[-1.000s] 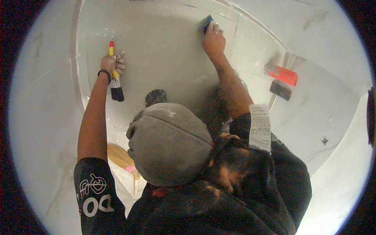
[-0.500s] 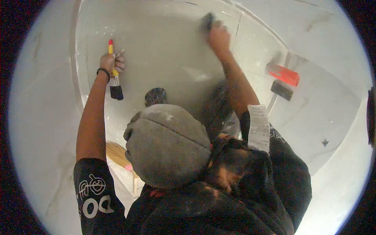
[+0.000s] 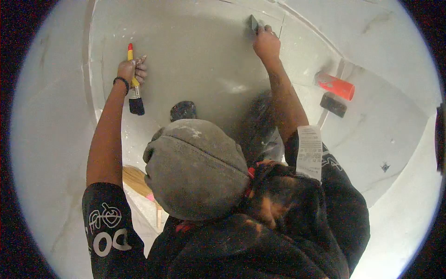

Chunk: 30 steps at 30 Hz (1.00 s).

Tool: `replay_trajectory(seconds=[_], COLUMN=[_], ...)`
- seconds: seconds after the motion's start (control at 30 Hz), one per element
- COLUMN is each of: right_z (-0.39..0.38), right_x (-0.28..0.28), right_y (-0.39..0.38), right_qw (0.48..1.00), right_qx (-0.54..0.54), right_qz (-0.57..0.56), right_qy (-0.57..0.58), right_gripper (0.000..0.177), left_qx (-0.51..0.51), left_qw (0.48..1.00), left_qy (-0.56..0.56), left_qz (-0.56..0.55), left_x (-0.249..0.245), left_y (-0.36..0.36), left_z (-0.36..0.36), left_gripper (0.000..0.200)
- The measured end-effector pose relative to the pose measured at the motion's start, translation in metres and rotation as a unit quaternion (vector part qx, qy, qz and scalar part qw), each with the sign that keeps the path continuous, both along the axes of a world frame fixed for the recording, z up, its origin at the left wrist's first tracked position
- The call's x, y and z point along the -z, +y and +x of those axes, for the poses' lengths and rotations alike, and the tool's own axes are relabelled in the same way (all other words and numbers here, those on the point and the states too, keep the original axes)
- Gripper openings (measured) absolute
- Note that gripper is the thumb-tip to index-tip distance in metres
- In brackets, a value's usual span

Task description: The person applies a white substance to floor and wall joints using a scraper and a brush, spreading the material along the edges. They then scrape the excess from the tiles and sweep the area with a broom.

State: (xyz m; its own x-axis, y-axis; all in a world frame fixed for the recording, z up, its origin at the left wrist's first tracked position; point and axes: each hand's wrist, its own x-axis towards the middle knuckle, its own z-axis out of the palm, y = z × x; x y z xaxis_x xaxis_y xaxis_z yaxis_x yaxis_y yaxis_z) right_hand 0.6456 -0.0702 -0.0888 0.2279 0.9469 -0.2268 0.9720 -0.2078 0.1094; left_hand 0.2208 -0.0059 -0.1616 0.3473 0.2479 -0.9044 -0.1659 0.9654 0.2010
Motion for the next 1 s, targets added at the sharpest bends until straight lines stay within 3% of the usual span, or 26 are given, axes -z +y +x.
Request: replay_trajectory(seconds=[0.17, 0.23, 0.3, 0.33, 0.37, 0.43, 0.5, 0.63, 0.73, 0.77, 0.8, 0.83, 0.9, 1.0], right_z=[-0.033, -0.018, 0.039, 0.055, 0.064, 0.061, 0.047, 0.026, 0.033, 0.036, 0.040, 0.027, 0.006, 0.012], right_x=[0.008, 0.004, 0.026, 0.015, 0.008, 0.006, 0.014, 0.004, 0.006, 0.009, 0.037, 0.035, 0.017, -0.001], right_y=[-0.024, -0.015, 0.002, 0.010, 0.019, 0.029, 0.027, 0.025, 0.030, 0.036, 0.039, 0.035, 0.032, 0.042], right_qw=[0.990, 0.999, 0.993, 0.987, 0.986, 0.992, 0.991, 0.998, 0.990, 0.985, 0.993, 0.998, 0.988, 0.989], right_qx=[-0.137, -0.017, 0.097, 0.122, 0.148, 0.111, 0.008, -0.040, -0.024, 0.006, 0.039, 0.000, -0.120, -0.106], right_qz=[0.021, -0.024, 0.051, 0.104, 0.076, 0.058, 0.136, 0.053, 0.129, 0.159, 0.112, 0.059, 0.090, 0.091], right_qy=[0.007, -0.015, -0.049, -0.018, -0.032, -0.003, -0.001, -0.005, 0.043, 0.072, 0.008, -0.008, 0.041, 0.036], right_gripper=[0.030, 0.029, 0.027, 0.027, 0.027, 0.028, 0.029, 0.032, 0.027, 0.026, 0.026, 0.028, 0.027, 0.028], left_qx=[0.041, 0.052, 0.013, 0.011, 0.036, 0.058, 0.045, 0.016, 0.017, 0.056, 0.094, 0.096, 0.023, 0.076], left_qw=[0.995, 0.990, 1.000, 1.000, 0.999, 0.995, 0.997, 0.999, 0.999, 0.992, 0.978, 0.977, 1.000, 0.994], left_qy=[0.070, 0.096, -0.013, -0.013, 0.027, 0.068, 0.045, -0.038, 0.044, 0.094, 0.142, 0.140, 0.017, 0.060], left_qz=[0.062, 0.087, -0.006, -0.004, 0.022, 0.046, 0.036, -0.014, 0.001, 0.062, 0.123, 0.127, -0.005, 0.060], left_x=[-0.005, -0.008, -0.004, -0.006, -0.008, -0.012, -0.011, 0.003, 0.001, 0.004, 0.006, 0.007, 0.006, 0.008], left_y=[-0.003, -0.003, 0.001, 0.003, 0.001, 0.000, -0.001, 0.000, -0.003, -0.005, -0.007, -0.006, -0.001, -0.003], left_z=[0.005, 0.009, 0.003, 0.005, 0.008, 0.006, 0.008, 0.000, 0.004, 0.005, 0.006, 0.006, 0.000, 0.000], left_gripper=[0.017, 0.015, 0.012, 0.012, 0.012, 0.012, 0.014, 0.017, 0.028, 0.022, 0.017, 0.017, 0.016, 0.015])
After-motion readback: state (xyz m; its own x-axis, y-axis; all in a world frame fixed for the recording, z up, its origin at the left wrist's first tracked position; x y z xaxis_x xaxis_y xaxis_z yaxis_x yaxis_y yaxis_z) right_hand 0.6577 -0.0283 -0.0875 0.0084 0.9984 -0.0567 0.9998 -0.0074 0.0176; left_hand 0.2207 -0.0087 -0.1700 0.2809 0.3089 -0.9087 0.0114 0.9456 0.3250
